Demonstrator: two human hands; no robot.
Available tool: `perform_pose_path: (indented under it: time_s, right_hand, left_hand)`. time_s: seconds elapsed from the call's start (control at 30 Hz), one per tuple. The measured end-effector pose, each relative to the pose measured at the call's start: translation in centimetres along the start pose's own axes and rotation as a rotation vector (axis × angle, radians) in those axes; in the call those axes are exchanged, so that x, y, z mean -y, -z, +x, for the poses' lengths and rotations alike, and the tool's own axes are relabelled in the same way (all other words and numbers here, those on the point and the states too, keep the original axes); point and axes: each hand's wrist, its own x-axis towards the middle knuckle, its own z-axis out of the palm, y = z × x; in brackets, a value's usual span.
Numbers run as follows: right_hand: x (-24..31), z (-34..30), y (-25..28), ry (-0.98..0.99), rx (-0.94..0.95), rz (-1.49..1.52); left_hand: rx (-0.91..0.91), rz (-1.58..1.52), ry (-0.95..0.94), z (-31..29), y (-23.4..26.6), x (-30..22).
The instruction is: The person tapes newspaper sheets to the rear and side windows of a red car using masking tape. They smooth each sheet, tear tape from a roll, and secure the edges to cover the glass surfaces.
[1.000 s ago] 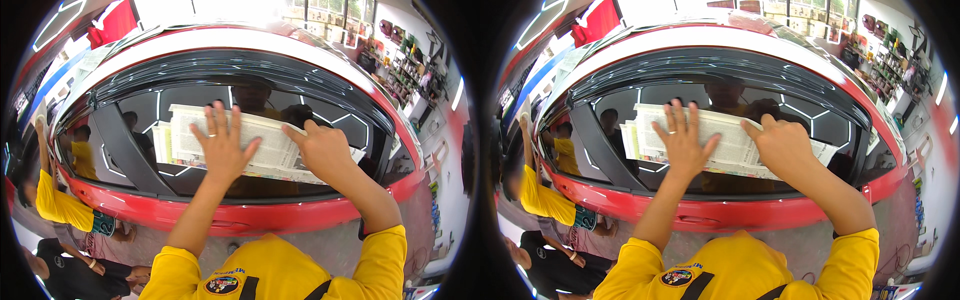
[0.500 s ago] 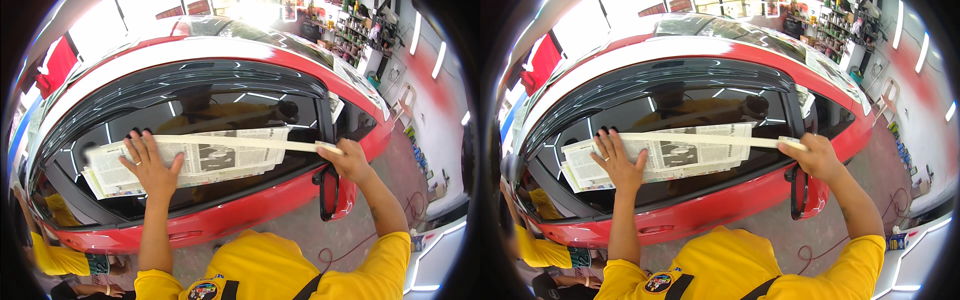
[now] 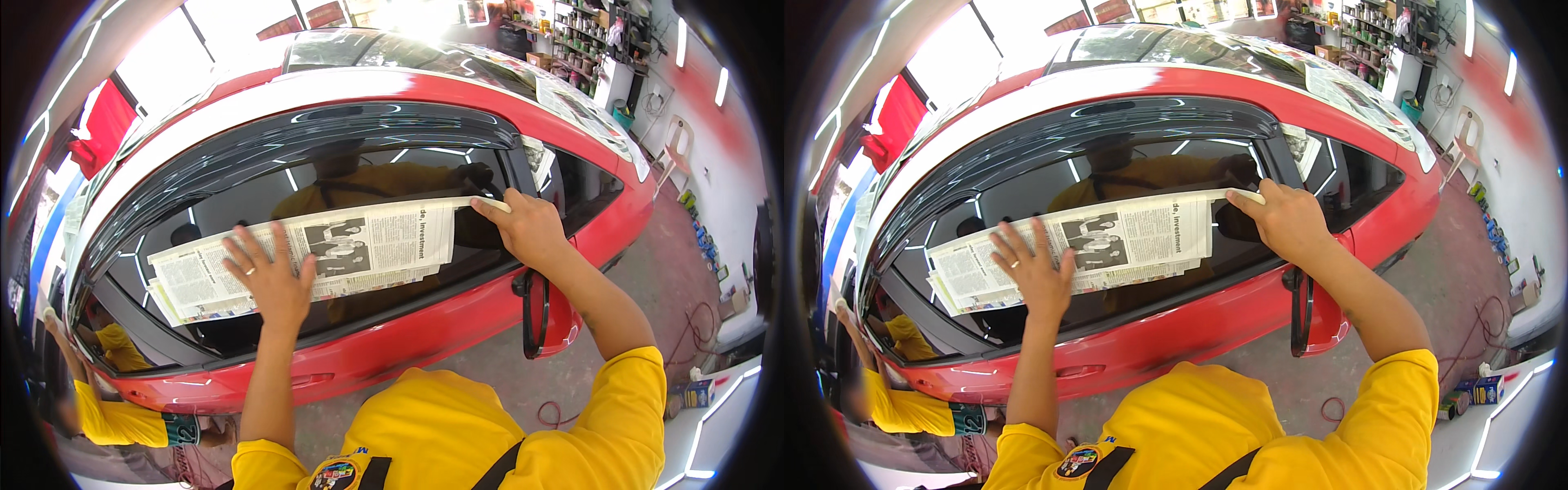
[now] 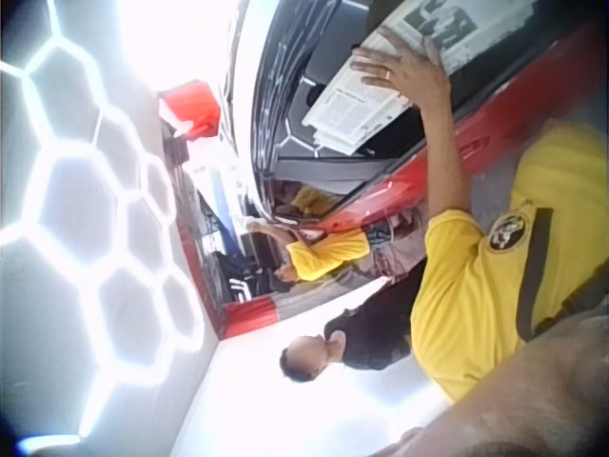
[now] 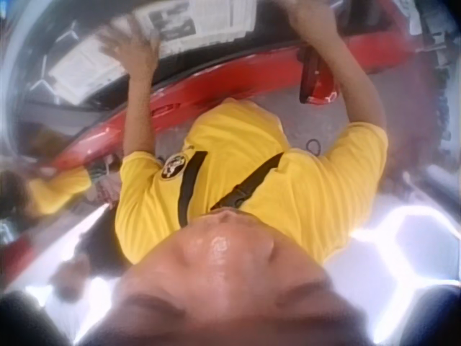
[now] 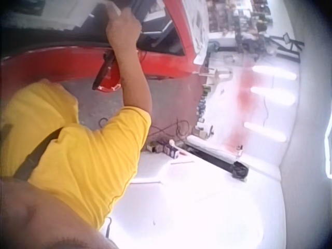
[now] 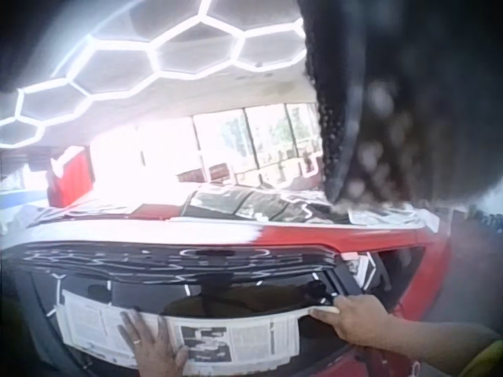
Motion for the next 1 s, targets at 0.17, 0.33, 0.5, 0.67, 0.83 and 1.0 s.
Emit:
perform_pose_path:
  time_s: [0.17, 0.33, 0.5, 0.67, 0.83, 1.0]
  right_hand:
    - [0.1, 0.2, 0.5, -0.025, 0.029, 0.029]
    - [0.2, 1.2, 1.1, -0.081, 0.083, 0.061]
    - [0.0, 1.7, 1.3, -0.099, 0.112, 0.093]
    - [-0.3, 1.7, 1.2, -0.104, 0.116, 0.122]
    - [2.7, -0.2, 1.4, -0.257, 0.09, 0.22]
    - [6.6, -4.6, 3.2, -0.408, -0.015, 0.366]
  left_hand:
    - [0.018, -0.092, -0.137, 0.2, -1.2, -6.2]
    - [-0.002, -0.158, -0.262, 1.4, -2.7, -11.0]
    - [0.02, -0.247, -0.374, 3.6, -3.2, -15.2]
    - [0.004, -0.316, -0.402, 4.7, -3.6, -18.0]
    - [0.033, -0.276, -0.394, 4.5, -3.4, -18.5]
    - [0.074, -0.314, -0.357, 3.8, -3.4, -18.1]
